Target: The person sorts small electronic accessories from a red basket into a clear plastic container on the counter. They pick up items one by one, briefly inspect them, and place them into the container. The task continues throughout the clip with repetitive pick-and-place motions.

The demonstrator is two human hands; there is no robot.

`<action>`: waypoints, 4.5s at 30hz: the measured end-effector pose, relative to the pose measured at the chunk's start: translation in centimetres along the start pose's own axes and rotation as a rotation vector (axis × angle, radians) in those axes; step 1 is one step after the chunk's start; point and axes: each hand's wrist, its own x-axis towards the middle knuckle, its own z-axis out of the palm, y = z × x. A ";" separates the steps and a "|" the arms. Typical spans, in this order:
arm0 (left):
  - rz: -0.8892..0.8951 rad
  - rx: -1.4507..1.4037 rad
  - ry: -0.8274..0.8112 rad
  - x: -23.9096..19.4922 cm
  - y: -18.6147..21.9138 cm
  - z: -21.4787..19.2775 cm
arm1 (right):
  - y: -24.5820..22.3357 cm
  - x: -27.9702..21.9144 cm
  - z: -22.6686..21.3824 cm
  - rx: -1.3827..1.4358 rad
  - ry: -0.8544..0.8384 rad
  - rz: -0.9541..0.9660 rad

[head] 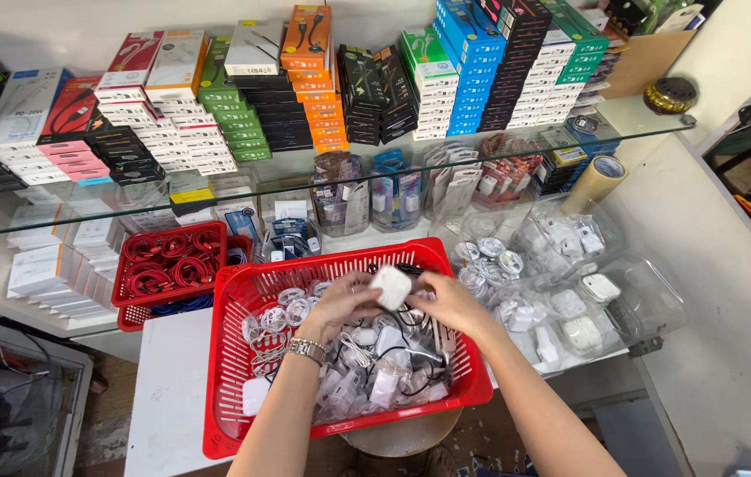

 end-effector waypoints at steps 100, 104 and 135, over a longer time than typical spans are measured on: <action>0.219 0.445 0.535 4.1 -9.3 -2.5 | 9.9 6.1 10.0 0.004 0.245 0.076; 0.275 0.568 0.580 3.4 -9.4 -3.8 | 5.2 6.0 11.0 -0.199 0.157 0.097; 0.354 0.930 0.547 3.6 -5.8 -3.2 | 3.6 7.8 6.6 -0.412 0.199 -0.125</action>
